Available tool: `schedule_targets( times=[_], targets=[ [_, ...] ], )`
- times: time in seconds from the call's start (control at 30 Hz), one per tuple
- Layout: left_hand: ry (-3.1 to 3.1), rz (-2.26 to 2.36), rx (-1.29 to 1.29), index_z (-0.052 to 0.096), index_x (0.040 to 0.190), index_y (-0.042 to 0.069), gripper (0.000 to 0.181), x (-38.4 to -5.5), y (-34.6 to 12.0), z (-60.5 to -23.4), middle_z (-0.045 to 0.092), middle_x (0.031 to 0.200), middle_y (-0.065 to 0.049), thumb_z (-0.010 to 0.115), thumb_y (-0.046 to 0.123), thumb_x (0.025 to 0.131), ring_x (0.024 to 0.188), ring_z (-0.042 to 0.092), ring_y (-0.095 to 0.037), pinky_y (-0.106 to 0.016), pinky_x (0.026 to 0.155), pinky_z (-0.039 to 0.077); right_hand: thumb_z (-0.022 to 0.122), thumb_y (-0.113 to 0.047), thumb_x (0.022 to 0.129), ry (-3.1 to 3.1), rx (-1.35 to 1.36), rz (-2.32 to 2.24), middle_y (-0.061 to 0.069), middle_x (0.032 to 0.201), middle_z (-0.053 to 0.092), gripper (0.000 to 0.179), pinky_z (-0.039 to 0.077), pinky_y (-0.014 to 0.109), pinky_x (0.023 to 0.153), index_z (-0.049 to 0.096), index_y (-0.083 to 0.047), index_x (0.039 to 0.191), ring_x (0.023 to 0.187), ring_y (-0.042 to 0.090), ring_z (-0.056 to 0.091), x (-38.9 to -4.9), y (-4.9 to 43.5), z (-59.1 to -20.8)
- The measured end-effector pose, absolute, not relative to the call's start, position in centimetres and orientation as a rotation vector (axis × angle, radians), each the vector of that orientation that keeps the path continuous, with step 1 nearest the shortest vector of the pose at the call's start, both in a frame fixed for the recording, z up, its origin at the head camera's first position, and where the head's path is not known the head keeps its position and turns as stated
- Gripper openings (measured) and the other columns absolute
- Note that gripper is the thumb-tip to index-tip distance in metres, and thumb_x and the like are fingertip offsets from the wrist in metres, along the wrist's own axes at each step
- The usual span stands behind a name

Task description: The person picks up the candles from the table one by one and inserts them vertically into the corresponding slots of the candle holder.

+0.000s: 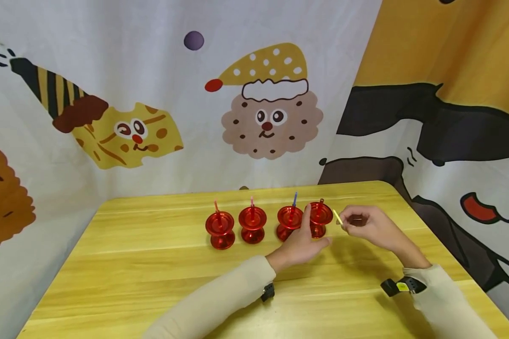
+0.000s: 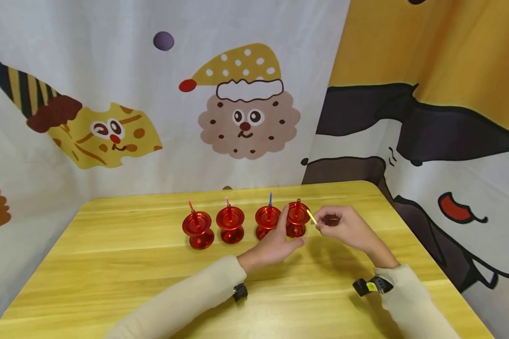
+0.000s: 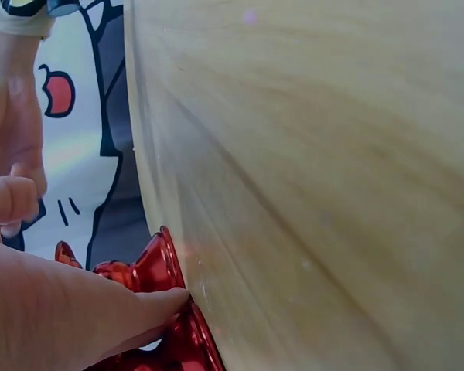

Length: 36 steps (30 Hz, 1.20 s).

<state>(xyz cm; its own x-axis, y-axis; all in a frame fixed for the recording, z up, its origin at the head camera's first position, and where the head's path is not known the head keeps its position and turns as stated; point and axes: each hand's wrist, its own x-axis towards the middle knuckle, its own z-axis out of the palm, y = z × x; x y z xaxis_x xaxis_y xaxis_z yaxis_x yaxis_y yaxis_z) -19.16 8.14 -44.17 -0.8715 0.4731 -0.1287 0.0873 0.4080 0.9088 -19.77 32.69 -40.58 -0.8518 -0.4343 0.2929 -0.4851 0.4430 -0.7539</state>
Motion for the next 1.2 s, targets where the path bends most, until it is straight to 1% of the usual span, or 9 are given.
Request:
schedule_targets(
  times=[0.13,0.33,0.5,0.63,0.83,0.9,1.0,1.1,1.2],
  targets=[
    [2.317,1.455,0.437,-0.009,0.178,0.032,0.109,-19.3,8.7,-44.3,0.056,0.061,-0.002,0.07,0.046,0.105,0.045,0.042,-0.013,-0.029,0.051,0.039,0.074,0.009,0.095,-2.598,0.771,1.441,0.005,0.094,0.071,0.015,0.058,0.025,0.078,0.074,-0.006,0.097,0.088,0.018,0.069,-20.6,31.6,-40.5],
    [2.343,1.467,0.443,-0.005,0.178,0.03,0.107,-19.4,9.3,-44.3,0.063,0.068,-0.006,0.07,0.042,0.103,0.048,0.047,-0.015,-0.031,0.057,0.043,0.071,0.01,0.096,-2.539,0.751,1.503,0.005,0.095,0.069,0.009,0.059,0.026,0.075,0.071,0.001,0.098,0.087,0.019,0.069,-21.5,30.7,-39.9],
    [2.368,1.474,0.438,-0.001,0.179,0.028,0.106,-19.6,9.6,-44.4,0.073,0.087,-0.012,0.071,0.04,0.102,0.057,0.059,-0.018,-0.035,0.069,0.052,0.073,0.005,0.099,-2.541,0.675,1.452,0.008,0.098,0.07,0.008,0.057,0.026,0.076,0.07,-0.003,0.1,0.088,0.018,0.069,-22.1,30.6,-39.5],
    [2.406,1.481,0.415,0.004,0.179,0.025,0.104,-19.9,10.2,-44.7,0.078,0.108,-0.017,0.073,0.041,0.102,0.07,0.068,-0.019,-0.038,0.082,0.057,0.073,0.004,0.1,-2.539,0.629,1.417,0.013,0.102,0.072,0.008,0.057,0.025,0.077,0.069,-0.003,0.102,0.091,0.018,0.07,-22.6,30.7,-39.2],
    [2.439,1.52,0.403,0.007,0.177,0.015,0.1,-20.1,11.2,-44.8,0.076,0.099,-0.016,0.071,0.036,0.104,0.068,0.065,-0.019,-0.038,0.08,0.056,0.073,0.004,0.101,-2.506,0.603,1.394,0.015,0.1,0.073,0.005,0.058,0.026,0.074,0.07,0.0,0.103,0.087,0.02,0.072,-23.2,30.7,-39.1],
    [2.452,1.528,0.386,0.009,0.177,0.012,0.097,-20.2,11.5,-44.9,0.077,0.111,-0.02,0.069,0.036,0.105,0.077,0.069,-0.02,-0.04,0.087,0.058,0.073,0.001,0.103,-2.507,0.572,1.374,0.015,0.098,0.074,0.003,0.057,0.025,0.073,0.072,-0.002,0.102,0.083,0.02,0.071,-23.3,30.7,-39.1],
    [2.468,1.533,0.352,0.012,0.176,0.011,0.092,-20.2,11.8,-44.8,0.072,0.134,-0.027,0.066,0.04,0.108,0.103,0.075,-0.026,-0.044,0.103,0.056,0.073,-0.003,0.104,-2.508,0.541,1.327,0.013,0.093,0.073,0.004,0.054,0.024,0.069,0.075,-0.003,0.101,0.079,0.018,0.068,-23.4,30.7,-39.2],
    [2.467,1.538,0.326,0.014,0.176,0.012,0.088,-20.3,12.0,-44.9,0.068,0.142,-0.027,0.064,0.043,0.11,0.121,0.072,-0.032,-0.047,0.111,0.052,0.074,-0.004,0.104,-2.506,0.535,1.284,0.01,0.089,0.072,0.005,0.051,0.024,0.064,0.075,-0.005,0.099,0.076,0.017,0.066,-23.5,30.6,-39.2],
    [2.463,1.544,0.312,0.016,0.175,0.014,0.086,-20.4,12.0,-44.9,0.067,0.144,-0.026,0.065,0.043,0.11,0.124,0.071,-0.033,-0.047,0.112,0.052,0.075,-0.003,0.104,-2.499,0.542,1.247,0.009,0.086,0.071,0.006,0.048,0.024,0.061,0.075,-0.005,0.098,0.073,0.016,0.064,-23.6,30.5,-39.2]
  ],
)
